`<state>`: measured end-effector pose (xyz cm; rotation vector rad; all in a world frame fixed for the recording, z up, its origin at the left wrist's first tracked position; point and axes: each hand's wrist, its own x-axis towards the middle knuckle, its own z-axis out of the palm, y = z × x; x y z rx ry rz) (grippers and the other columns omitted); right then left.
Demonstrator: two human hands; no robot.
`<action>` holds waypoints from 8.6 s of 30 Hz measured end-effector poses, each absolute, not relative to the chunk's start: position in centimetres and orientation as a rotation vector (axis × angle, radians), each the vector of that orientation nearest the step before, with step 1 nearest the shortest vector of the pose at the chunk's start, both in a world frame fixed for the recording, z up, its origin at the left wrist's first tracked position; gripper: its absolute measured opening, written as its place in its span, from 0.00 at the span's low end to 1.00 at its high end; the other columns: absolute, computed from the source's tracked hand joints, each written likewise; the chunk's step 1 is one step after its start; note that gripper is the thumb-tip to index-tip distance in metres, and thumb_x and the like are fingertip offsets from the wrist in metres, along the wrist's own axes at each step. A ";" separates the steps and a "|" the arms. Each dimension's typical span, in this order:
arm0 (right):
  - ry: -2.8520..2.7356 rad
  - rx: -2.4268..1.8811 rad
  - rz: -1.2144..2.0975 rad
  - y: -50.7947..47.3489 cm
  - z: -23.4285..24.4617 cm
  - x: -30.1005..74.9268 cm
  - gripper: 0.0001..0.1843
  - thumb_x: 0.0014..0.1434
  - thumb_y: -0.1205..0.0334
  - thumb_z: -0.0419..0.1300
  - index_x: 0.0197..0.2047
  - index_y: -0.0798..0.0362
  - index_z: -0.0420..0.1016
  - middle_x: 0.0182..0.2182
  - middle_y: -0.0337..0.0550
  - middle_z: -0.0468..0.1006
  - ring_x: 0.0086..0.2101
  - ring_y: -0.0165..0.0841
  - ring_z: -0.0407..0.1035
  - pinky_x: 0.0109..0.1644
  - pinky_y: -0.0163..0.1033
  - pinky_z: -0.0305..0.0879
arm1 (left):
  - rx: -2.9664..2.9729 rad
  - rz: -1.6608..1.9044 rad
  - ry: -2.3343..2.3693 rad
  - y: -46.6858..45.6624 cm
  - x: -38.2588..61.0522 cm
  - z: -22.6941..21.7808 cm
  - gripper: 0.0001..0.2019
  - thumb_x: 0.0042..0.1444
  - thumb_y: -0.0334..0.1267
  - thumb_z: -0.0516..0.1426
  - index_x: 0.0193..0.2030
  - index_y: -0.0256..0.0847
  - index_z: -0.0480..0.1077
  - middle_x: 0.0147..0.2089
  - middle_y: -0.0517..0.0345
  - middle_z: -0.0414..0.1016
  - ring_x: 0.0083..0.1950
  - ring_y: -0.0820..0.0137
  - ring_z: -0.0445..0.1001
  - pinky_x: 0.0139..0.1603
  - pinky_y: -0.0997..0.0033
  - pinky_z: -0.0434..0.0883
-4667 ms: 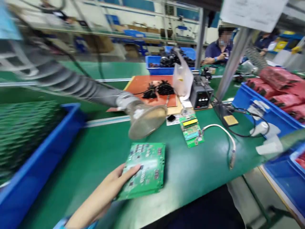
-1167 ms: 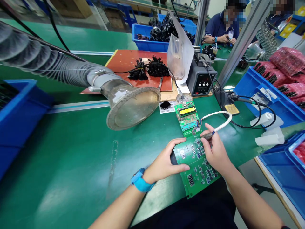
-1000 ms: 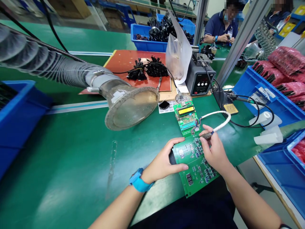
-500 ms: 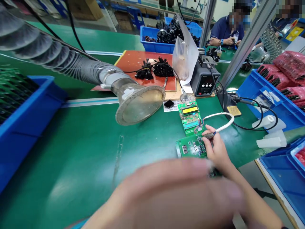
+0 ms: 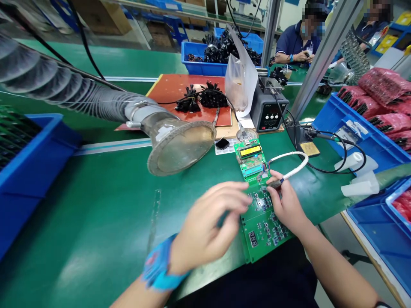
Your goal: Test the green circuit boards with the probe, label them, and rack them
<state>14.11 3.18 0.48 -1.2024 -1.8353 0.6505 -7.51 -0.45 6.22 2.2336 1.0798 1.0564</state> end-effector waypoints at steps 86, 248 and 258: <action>-1.826 -1.273 0.706 -2.5 0.5 17.3 0.14 0.63 0.67 0.52 0.52 0.49 0.60 0.38 0.43 0.73 0.39 0.32 0.71 0.44 0.37 0.70 | 2.640 0.815 0.704 -0.4 -3.5 0.8 0.30 0.46 0.57 0.61 0.51 0.39 0.68 0.56 0.41 0.71 0.60 0.51 0.67 0.56 0.46 0.63; -1.314 -1.114 1.124 4.8 0.8 14.4 0.25 0.58 0.64 0.55 0.59 0.50 0.60 0.37 0.41 0.75 0.32 0.29 0.68 0.37 0.37 0.68 | 2.223 0.629 1.355 -2.3 -5.9 1.3 0.41 0.47 0.58 0.61 0.63 0.40 0.54 0.69 0.36 0.07 0.68 0.30 0.27 0.57 0.28 0.56; -1.521 -1.141 1.000 4.9 0.4 13.5 0.23 0.62 0.65 0.52 0.60 0.51 0.58 0.40 0.43 0.75 0.42 0.32 0.70 0.49 0.41 0.68 | 2.524 0.749 0.989 0.2 -3.3 1.5 0.23 0.50 0.53 0.59 0.47 0.39 0.71 0.56 0.41 0.71 0.62 0.45 0.64 0.62 0.27 0.48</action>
